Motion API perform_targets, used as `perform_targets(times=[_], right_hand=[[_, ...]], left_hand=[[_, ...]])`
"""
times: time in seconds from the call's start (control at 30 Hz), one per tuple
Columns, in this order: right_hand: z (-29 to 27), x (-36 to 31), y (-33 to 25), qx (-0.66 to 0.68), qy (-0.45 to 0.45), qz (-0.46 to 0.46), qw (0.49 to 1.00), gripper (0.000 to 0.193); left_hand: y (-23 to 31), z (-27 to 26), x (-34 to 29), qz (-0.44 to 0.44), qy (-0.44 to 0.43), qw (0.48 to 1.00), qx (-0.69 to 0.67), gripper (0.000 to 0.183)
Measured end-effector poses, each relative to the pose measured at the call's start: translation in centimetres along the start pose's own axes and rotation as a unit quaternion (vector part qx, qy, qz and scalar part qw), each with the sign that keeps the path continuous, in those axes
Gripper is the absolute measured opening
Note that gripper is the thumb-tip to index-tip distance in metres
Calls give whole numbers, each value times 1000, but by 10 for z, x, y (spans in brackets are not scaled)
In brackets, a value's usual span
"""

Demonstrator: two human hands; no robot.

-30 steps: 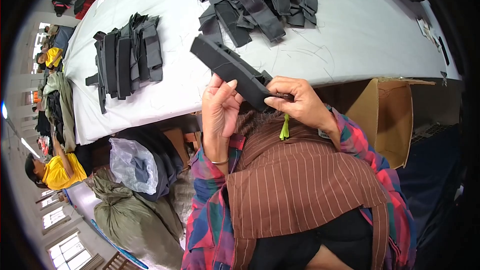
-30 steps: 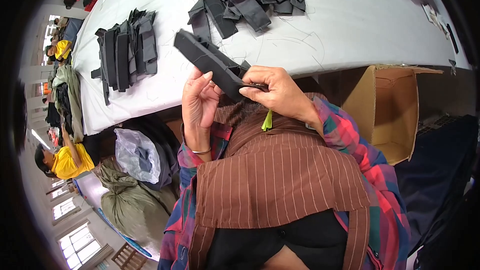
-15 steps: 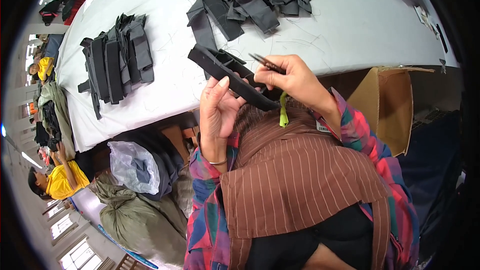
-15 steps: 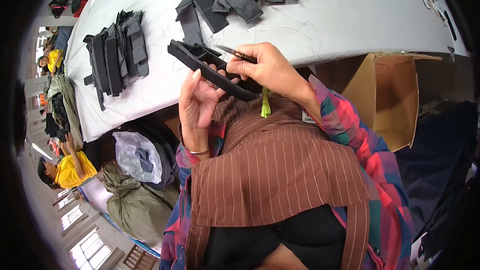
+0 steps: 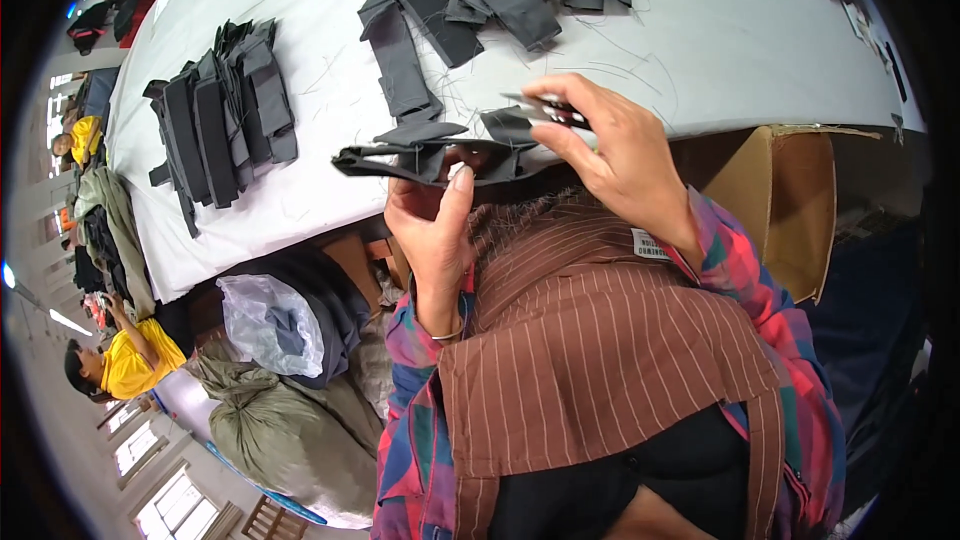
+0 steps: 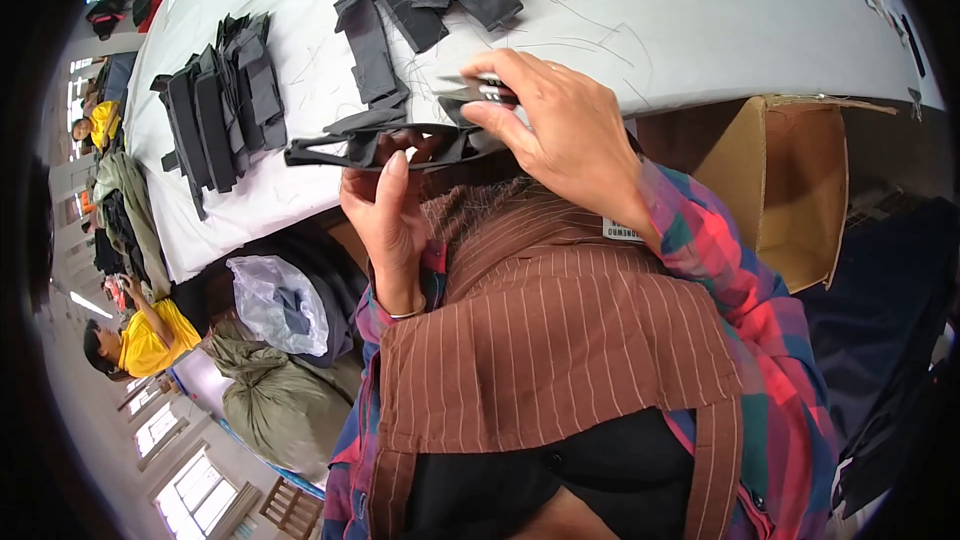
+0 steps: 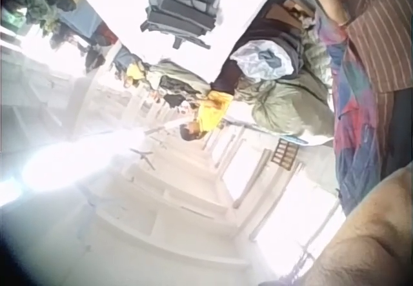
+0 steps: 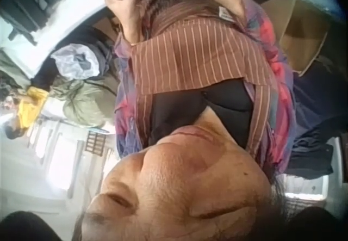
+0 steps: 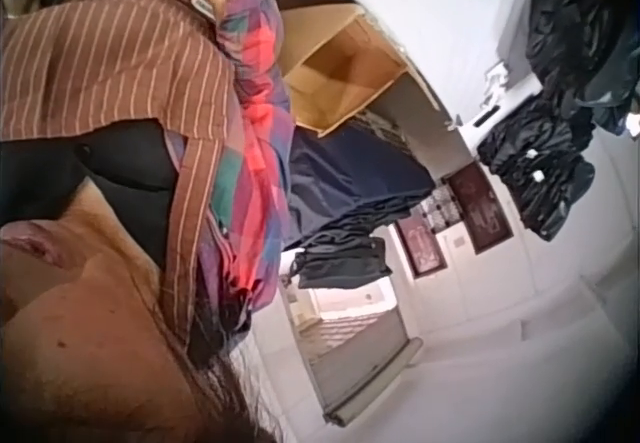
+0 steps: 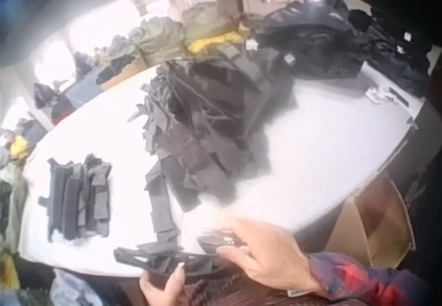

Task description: Trim excess thread from fabric straps using snips.

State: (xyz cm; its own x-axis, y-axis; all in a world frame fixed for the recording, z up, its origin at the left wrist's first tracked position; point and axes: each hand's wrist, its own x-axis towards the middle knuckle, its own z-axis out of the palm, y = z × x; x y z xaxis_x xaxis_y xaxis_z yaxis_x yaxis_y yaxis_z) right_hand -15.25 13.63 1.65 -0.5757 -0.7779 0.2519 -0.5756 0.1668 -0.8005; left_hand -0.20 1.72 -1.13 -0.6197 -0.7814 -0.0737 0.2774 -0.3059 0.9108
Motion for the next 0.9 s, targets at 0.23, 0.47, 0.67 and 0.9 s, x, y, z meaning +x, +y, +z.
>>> perform_targets(times=[0.23,0.47,0.67,0.9], right_hand=[[-17,-24,-8,-2,-30,8,1000,20],[-12,-20,-5,30,-37,37,998,16],[-2,-9,2,36,-32,77,996,14],[3,-4,4,-13,-12,44,999,12]], left_hand=[[0,1,-1,84,0,995,44,32],[1,2,1,119,-44,990,61,36],[-6,-1,3,107,7,990,86,43],[-7,-4,7,115,-14,985,125,51]])
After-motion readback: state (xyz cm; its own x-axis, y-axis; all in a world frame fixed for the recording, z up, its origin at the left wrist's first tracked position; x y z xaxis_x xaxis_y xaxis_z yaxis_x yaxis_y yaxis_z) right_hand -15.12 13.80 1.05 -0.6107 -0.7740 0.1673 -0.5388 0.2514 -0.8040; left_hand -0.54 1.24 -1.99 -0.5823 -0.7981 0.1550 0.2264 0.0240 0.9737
